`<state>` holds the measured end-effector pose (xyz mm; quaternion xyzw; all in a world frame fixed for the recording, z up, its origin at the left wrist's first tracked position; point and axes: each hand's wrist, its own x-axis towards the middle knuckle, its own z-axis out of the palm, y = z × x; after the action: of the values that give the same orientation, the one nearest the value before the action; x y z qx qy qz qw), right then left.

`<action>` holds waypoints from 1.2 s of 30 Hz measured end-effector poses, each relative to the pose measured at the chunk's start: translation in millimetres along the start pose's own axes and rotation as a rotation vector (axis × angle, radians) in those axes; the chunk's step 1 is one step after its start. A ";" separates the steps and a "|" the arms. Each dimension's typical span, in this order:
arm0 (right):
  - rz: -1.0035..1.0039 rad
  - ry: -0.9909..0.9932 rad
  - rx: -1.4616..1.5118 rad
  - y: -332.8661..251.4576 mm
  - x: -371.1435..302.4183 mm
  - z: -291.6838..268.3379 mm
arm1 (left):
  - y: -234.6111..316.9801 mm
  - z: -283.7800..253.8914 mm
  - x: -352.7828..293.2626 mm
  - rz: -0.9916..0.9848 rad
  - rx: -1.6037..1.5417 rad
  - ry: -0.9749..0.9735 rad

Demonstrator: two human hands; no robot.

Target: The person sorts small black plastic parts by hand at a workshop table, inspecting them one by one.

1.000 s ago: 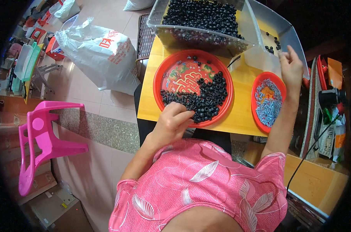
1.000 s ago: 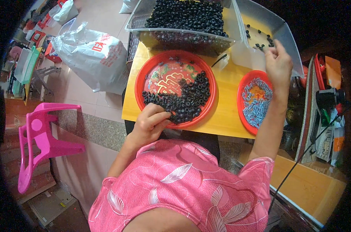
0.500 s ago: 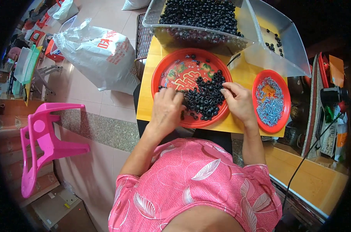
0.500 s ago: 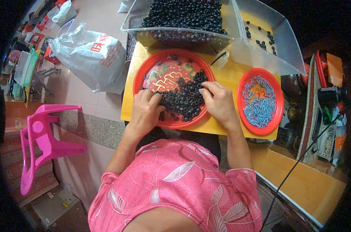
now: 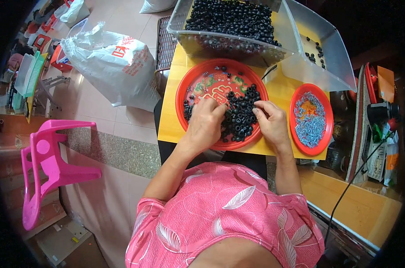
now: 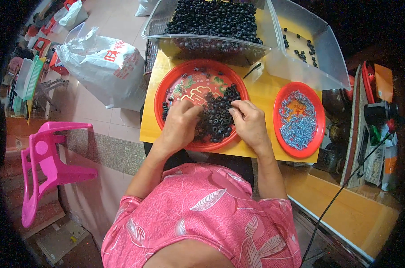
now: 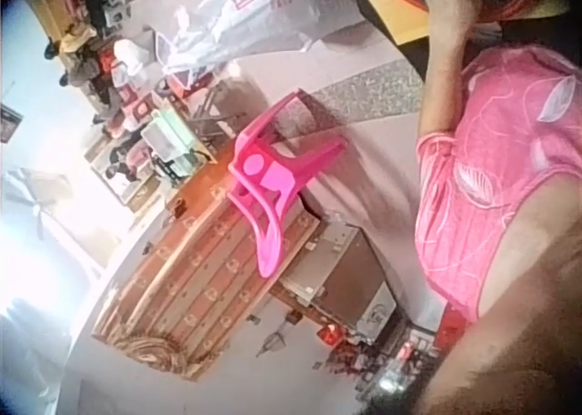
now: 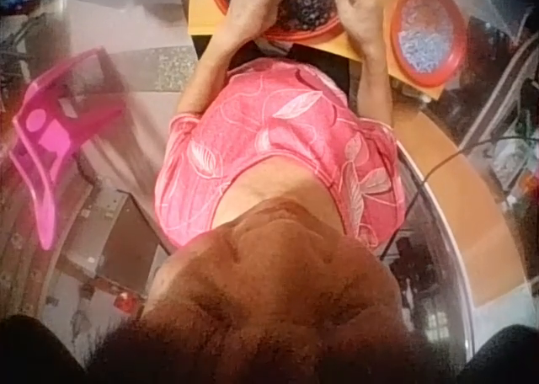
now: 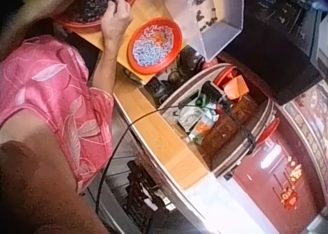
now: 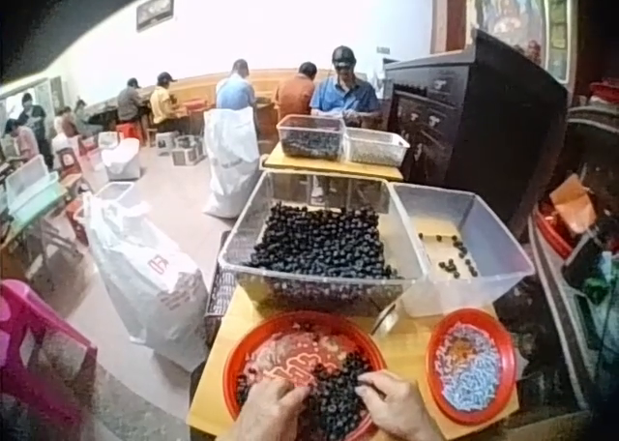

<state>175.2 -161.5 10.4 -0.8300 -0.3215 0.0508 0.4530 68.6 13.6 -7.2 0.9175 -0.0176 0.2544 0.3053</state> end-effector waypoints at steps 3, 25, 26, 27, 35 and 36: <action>-0.026 -0.002 -0.033 -1.0 0.2 1.1 | -7.4 -0.2 11.6 -0.009 0.047 -0.026; -0.084 -0.018 -0.107 -3.3 2.2 3.9 | -4.0 12.3 30.5 -0.008 0.051 -0.013; -0.067 -0.025 -0.097 -3.4 2.9 4.8 | -2.8 8.1 24.3 0.020 -0.101 0.106; -0.068 -0.024 -0.096 -4.6 4.2 4.9 | -0.2 -0.2 16.9 -0.007 -0.172 0.131; -0.267 -0.135 -0.108 -24.7 39.2 31.2 | -0.9 -41.4 -42.1 -0.642 -1.039 0.267; -0.325 -0.160 -0.139 -26.1 45.0 37.5 | -3.6 -42.4 -46.6 -0.704 -1.144 0.306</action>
<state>183.8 -98.4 18.3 -0.7897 -0.4891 0.0205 0.3697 9.4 35.0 -2.5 0.5171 0.1933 0.2173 0.8050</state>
